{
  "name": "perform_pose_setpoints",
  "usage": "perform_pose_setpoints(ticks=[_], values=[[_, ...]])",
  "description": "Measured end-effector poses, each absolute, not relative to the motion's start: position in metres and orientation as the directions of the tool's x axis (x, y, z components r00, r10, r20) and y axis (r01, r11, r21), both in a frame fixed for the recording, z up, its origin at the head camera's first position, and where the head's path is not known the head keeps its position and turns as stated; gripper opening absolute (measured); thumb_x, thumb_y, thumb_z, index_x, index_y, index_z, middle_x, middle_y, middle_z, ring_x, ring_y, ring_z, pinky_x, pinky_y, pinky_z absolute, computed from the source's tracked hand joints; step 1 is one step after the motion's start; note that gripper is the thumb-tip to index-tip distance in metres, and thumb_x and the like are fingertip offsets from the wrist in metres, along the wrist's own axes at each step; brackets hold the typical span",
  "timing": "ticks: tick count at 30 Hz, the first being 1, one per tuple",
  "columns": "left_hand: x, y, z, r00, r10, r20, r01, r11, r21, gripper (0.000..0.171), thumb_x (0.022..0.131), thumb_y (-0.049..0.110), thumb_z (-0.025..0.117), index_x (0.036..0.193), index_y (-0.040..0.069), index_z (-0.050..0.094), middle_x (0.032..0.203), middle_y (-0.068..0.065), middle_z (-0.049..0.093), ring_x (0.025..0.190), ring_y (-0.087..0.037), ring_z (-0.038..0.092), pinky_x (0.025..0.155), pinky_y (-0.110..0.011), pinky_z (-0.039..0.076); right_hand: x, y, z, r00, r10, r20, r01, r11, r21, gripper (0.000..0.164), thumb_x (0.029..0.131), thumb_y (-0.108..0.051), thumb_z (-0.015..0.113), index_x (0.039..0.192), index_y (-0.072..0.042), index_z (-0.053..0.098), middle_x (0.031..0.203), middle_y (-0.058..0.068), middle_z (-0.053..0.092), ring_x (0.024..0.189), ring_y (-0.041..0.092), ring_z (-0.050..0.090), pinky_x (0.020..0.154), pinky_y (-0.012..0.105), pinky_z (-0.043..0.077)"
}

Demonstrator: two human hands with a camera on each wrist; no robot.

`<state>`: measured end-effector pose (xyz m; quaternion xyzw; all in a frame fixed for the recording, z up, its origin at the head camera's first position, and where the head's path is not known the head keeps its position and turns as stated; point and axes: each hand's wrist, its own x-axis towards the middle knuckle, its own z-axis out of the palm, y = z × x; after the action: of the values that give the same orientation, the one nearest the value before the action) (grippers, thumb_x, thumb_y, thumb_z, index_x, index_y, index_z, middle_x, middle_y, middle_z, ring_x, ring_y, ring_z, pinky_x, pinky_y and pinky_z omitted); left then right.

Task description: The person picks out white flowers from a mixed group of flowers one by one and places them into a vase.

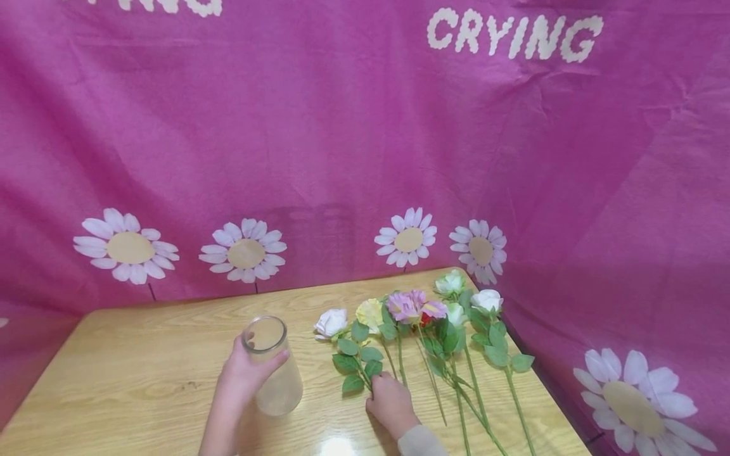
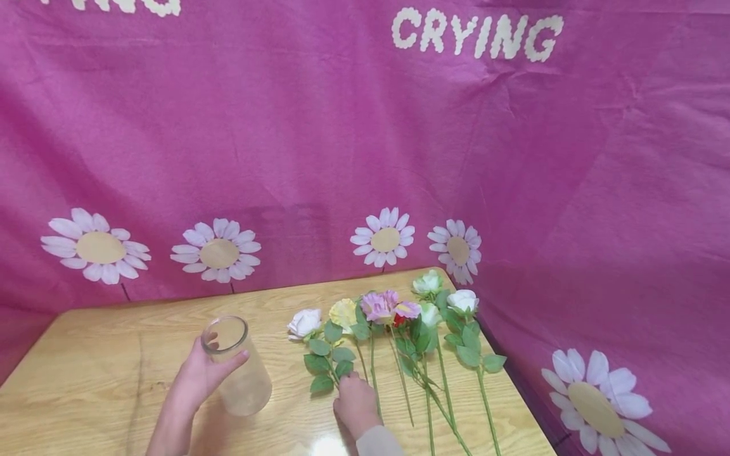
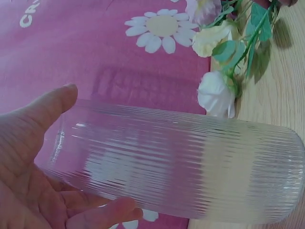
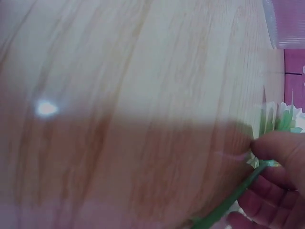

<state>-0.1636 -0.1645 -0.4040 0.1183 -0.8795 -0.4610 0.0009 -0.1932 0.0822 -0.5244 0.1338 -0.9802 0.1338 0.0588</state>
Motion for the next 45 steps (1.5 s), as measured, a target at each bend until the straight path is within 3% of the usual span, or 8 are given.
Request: perform_pose_setpoints(ticks=[12, 22, 28, 37, 45], values=[[-0.158, -0.152, -0.4, -0.977, -0.198, -0.076, -0.177, 0.566, 0.805, 0.091, 0.075, 0.047, 0.067, 0.134, -0.006, 0.022, 0.13, -0.035, 0.034, 0.116, -0.051, 0.033, 0.092, -0.06, 0.029, -0.193, 0.079, -0.517, -0.965, -0.193, 0.178, -0.23, 0.949, -0.217, 0.009, 0.066, -0.001, 0.064, 0.065, -0.003, 0.056, 0.057, 0.006, 0.05, 0.049, 0.022, 0.053, 0.042, 0.033, 0.045], [-0.158, -0.15, -0.406, -0.976, -0.206, -0.07, -0.179, 0.576, 0.797, 0.09, 0.075, 0.047, 0.066, 0.134, -0.004, 0.023, 0.129, -0.032, 0.038, 0.114, -0.05, 0.036, 0.091, -0.061, 0.03, -0.196, 0.083, -0.518, -0.972, -0.206, 0.112, -0.231, 0.918, -0.321, 0.01, 0.064, 0.003, 0.063, 0.067, 0.0, 0.055, 0.059, 0.008, 0.053, 0.052, 0.024, 0.056, 0.046, 0.032, 0.047], [-0.158, -0.149, -0.406, -0.977, -0.206, -0.054, -0.166, 0.579, 0.798, 0.089, 0.075, 0.046, 0.067, 0.134, -0.005, 0.024, 0.128, -0.031, 0.039, 0.114, -0.05, 0.037, 0.09, -0.06, 0.031, -0.201, 0.084, -0.511, -0.956, -0.226, 0.189, -0.279, 0.901, -0.331, 0.016, 0.063, 0.003, 0.066, 0.067, -0.002, 0.052, 0.061, 0.008, 0.054, 0.056, 0.025, 0.056, 0.05, 0.034, 0.048], [-0.157, -0.148, -0.405, -0.979, -0.198, -0.043, -0.153, 0.584, 0.797, 0.087, 0.075, 0.045, 0.067, 0.133, -0.005, 0.025, 0.126, -0.032, 0.041, 0.112, -0.05, 0.039, 0.088, -0.061, 0.032, -0.21, 0.081, -0.494, -0.951, -0.201, 0.235, -0.282, 0.878, -0.387, 0.016, 0.069, -0.001, 0.068, 0.068, -0.003, 0.051, 0.062, 0.007, 0.052, 0.056, 0.025, 0.055, 0.05, 0.035, 0.048], [-0.157, -0.149, -0.404, -0.98, -0.194, -0.051, -0.159, 0.595, 0.788, 0.093, 0.074, 0.047, 0.067, 0.133, -0.007, 0.022, 0.127, -0.034, 0.038, 0.112, -0.052, 0.038, 0.087, -0.062, 0.032, -0.223, 0.069, -0.468, -0.937, -0.177, 0.302, -0.299, 0.854, -0.425, 0.015, 0.068, 0.0, 0.062, 0.065, -0.006, 0.049, 0.06, 0.005, 0.051, 0.055, 0.024, 0.054, 0.046, 0.033, 0.044]])
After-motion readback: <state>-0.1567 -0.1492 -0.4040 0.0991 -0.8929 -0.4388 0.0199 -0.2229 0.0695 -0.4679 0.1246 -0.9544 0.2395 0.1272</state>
